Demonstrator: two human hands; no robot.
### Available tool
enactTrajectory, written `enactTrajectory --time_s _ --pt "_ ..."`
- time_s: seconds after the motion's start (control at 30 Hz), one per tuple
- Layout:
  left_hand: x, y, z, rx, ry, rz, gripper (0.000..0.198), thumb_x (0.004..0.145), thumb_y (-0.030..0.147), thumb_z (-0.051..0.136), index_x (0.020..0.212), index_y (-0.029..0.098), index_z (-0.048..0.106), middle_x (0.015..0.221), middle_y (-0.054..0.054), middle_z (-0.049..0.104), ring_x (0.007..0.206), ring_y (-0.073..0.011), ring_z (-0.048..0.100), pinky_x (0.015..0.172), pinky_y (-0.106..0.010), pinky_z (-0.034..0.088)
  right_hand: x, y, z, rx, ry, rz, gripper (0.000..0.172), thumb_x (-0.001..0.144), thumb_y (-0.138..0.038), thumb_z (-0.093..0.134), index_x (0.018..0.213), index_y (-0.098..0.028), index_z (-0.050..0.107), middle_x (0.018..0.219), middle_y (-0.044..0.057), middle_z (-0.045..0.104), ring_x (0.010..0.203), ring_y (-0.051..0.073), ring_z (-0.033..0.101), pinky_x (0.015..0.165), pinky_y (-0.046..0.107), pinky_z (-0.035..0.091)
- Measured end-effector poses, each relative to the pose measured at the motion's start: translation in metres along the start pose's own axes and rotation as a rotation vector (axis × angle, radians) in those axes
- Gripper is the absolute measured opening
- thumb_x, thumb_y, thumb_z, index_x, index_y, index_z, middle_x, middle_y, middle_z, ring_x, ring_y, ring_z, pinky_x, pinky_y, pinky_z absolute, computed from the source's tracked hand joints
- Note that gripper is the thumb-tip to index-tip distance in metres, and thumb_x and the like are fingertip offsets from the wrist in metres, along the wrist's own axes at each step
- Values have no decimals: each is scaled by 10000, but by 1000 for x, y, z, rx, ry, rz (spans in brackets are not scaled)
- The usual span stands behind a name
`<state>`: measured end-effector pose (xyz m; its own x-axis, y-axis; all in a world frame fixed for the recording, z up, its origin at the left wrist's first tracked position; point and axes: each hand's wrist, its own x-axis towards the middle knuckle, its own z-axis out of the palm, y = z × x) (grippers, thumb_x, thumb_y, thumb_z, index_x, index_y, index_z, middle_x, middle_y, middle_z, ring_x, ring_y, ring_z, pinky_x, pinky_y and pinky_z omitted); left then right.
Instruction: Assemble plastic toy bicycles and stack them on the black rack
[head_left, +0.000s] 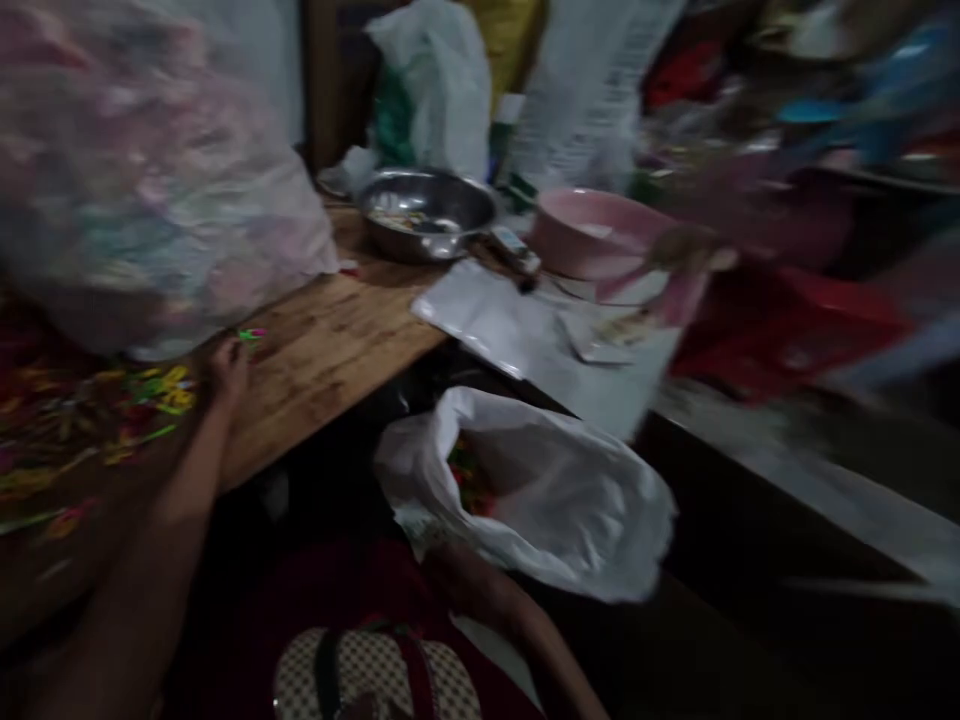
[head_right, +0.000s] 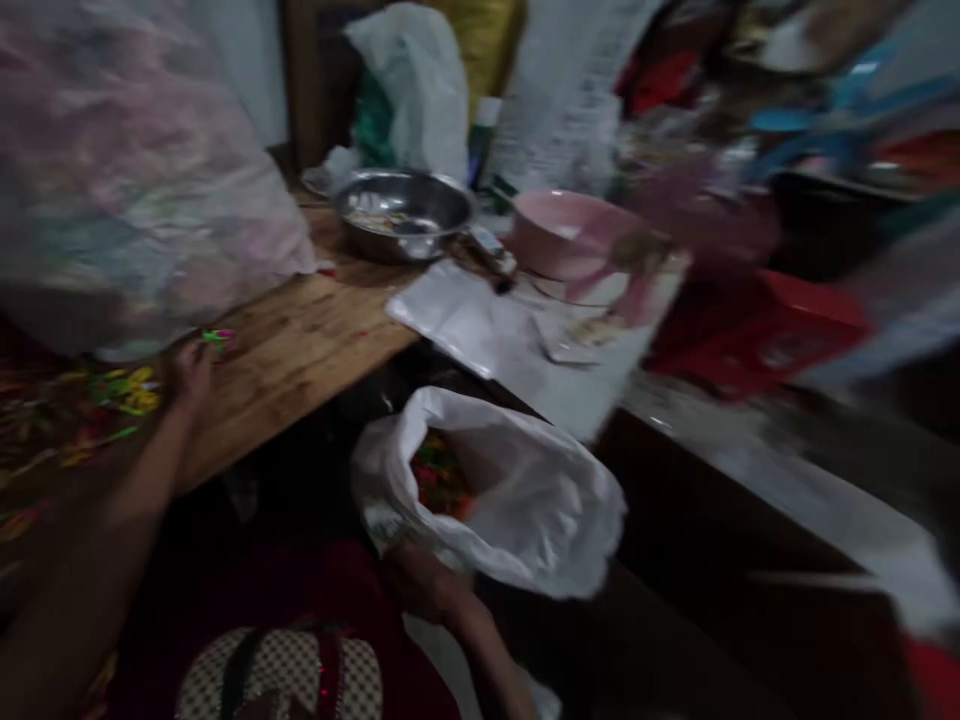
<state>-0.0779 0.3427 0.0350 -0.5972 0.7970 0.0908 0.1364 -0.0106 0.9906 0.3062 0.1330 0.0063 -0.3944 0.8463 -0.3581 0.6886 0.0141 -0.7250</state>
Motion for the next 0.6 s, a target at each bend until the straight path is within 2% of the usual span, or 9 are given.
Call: enactTrajectory --time_s 0.07,0.13,0.23,0.3,0.33,0.4,0.47,0.6 --pt "-19 -3 -5 -93 27 -54 126 791 245 671 777 143 600 703 28 614 721 -107 590 754 -228 481 30 -22 -7 -49 -160 -154 292 899 -237 545 617 -181 596 565 10 572 500 100 484 456 225 352" --pt "-47 -3 -12 -197 6 -115 204 779 342 664 825 150 613 761 -6 655 684 -115 610 714 -251 509 63 -53 -14 -18 -169 -330 315 933 -299 449 701 -177 625 626 22 602 570 127 532 519 243 399" --pt "-100 7 -26 -320 -93 -210 391 684 474 725 865 133 661 815 -69 695 684 -175 662 696 -332 560 110 -108 -4 204 82 -480 323 947 -430 459 902 -183 661 759 24 660 687 149 603 646 261 480" --pt "-131 18 -37 -474 -147 -289 484 630 510 791 912 134 675 844 -78 708 691 -181 673 707 -344 573 135 -138 16 336 233 -525 328 928 -470 513 982 -178 652 834 38 678 730 158 627 691 278 507" --pt "-143 24 -44 -540 -141 -314 507 600 505 830 912 136 676 844 -72 710 694 -175 673 702 -330 573 143 -149 29 393 256 -545 336 920 -484 533 997 -176 644 863 48 683 742 162 634 685 280 513" --pt "-161 31 -55 -616 -86 -326 510 558 475 887 882 140 679 831 -49 704 706 -152 663 680 -279 559 152 -163 53 488 209 -574 340 916 -496 557 1013 -180 635 902 63 690 767 167 648 664 279 521" --pt "-172 32 -64 -590 0 -278 463 558 453 899 822 141 681 791 -19 687 693 -120 634 640 -224 529 153 -168 72 531 154 -593 310 914 -476 574 1011 -191 647 921 66 700 799 171 657 693 287 532" --pt "-178 20 -68 -491 96 -187 348 621 415 868 756 150 688 713 12 661 649 -88 584 613 -189 474 150 -165 88 518 185 -595 232 883 -413 587 930 -206 682 896 48 717 837 178 661 824 330 528"
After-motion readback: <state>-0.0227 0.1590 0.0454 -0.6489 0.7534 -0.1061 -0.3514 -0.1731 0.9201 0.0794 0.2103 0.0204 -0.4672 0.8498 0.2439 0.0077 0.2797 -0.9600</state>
